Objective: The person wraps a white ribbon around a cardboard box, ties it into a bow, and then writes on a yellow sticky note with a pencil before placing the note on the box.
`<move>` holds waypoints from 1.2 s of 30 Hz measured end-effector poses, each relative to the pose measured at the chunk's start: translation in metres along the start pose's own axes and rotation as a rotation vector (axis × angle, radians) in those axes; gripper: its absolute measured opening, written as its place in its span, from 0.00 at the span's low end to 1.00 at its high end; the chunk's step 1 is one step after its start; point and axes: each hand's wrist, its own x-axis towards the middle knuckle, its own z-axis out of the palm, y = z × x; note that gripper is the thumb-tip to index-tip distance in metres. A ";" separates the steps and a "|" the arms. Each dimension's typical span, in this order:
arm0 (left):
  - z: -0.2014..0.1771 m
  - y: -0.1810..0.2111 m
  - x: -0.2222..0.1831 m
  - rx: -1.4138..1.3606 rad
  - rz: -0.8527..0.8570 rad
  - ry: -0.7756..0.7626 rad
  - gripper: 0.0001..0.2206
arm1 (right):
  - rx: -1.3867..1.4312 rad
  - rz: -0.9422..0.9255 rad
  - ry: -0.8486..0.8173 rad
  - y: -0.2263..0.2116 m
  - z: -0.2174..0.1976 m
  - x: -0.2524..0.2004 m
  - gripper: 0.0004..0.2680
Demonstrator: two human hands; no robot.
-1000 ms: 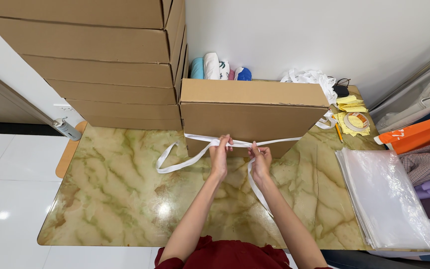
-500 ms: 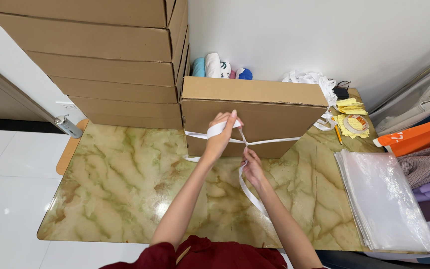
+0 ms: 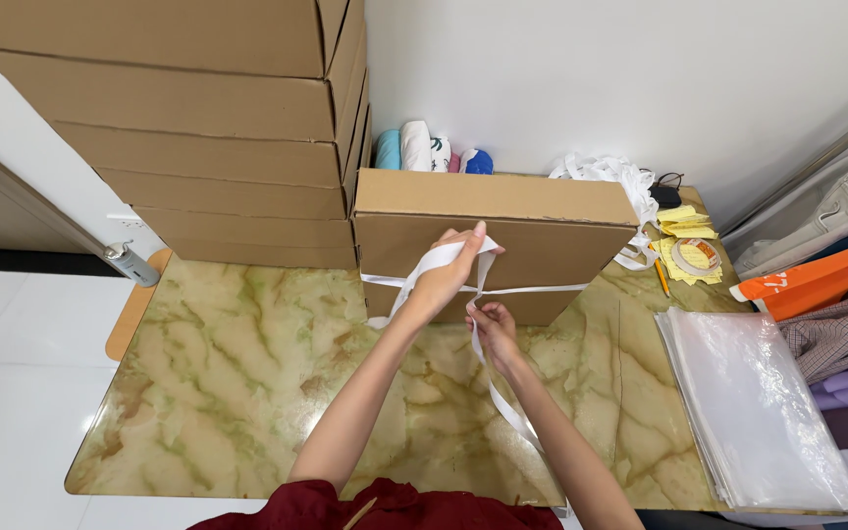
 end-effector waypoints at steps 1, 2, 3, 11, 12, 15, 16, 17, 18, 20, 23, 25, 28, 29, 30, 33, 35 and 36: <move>0.001 -0.007 0.002 0.000 0.002 0.000 0.25 | 0.000 -0.002 -0.001 0.002 0.000 -0.001 0.11; 0.001 -0.014 0.005 0.120 0.153 0.013 0.22 | -0.010 -0.045 0.004 0.002 0.001 0.000 0.10; 0.002 -0.020 0.008 0.239 0.303 0.027 0.19 | -0.020 -0.087 0.008 0.002 0.002 0.000 0.09; -0.006 -0.026 0.053 0.552 0.523 0.049 0.10 | -0.312 -0.272 -0.120 -0.022 0.016 -0.013 0.03; -0.008 -0.032 0.064 0.561 0.514 0.001 0.13 | -0.377 -0.298 -0.152 -0.026 0.018 -0.015 0.04; -0.017 0.016 0.061 0.268 0.269 -0.064 0.14 | -0.481 -0.305 -0.176 -0.028 0.015 -0.013 0.07; -0.018 0.013 0.069 0.265 0.273 -0.066 0.14 | -0.483 -0.307 -0.172 -0.028 0.012 -0.014 0.07; -0.019 0.009 0.077 0.271 0.289 -0.089 0.13 | -0.543 -0.298 -0.166 -0.028 0.009 -0.015 0.08; -0.020 0.006 0.086 0.277 0.306 -0.113 0.12 | -0.602 -0.288 -0.159 -0.028 0.007 -0.015 0.09; -0.021 0.006 0.093 0.288 0.263 -0.135 0.11 | -0.632 -0.314 -0.145 -0.032 0.007 -0.020 0.09; -0.019 0.008 0.099 0.254 0.129 -0.194 0.14 | -0.696 -0.353 -0.112 -0.033 0.003 -0.022 0.10; -0.018 0.007 0.104 0.209 0.037 -0.229 0.18 | -0.731 -0.365 -0.094 -0.033 0.003 -0.022 0.10; -0.019 -0.005 0.116 0.132 -0.094 -0.241 0.24 | -0.749 -0.374 -0.066 -0.035 0.007 -0.023 0.11; -0.018 -0.012 0.120 0.137 -0.107 -0.217 0.23 | -0.747 -0.359 -0.060 -0.035 0.009 -0.023 0.10; -0.018 -0.019 0.123 0.144 -0.120 -0.193 0.22 | -0.743 -0.344 -0.054 -0.035 0.011 -0.023 0.10; -0.015 -0.012 0.121 0.216 -0.104 -0.146 0.20 | -0.739 -0.343 -0.045 -0.038 0.016 -0.027 0.10; -0.009 -0.031 0.131 0.256 -0.078 -0.106 0.21 | -0.728 -0.342 -0.037 -0.038 0.019 -0.028 0.10; -0.004 -0.040 0.136 0.292 -0.048 -0.067 0.21 | -0.721 -0.342 -0.024 -0.038 0.019 -0.029 0.10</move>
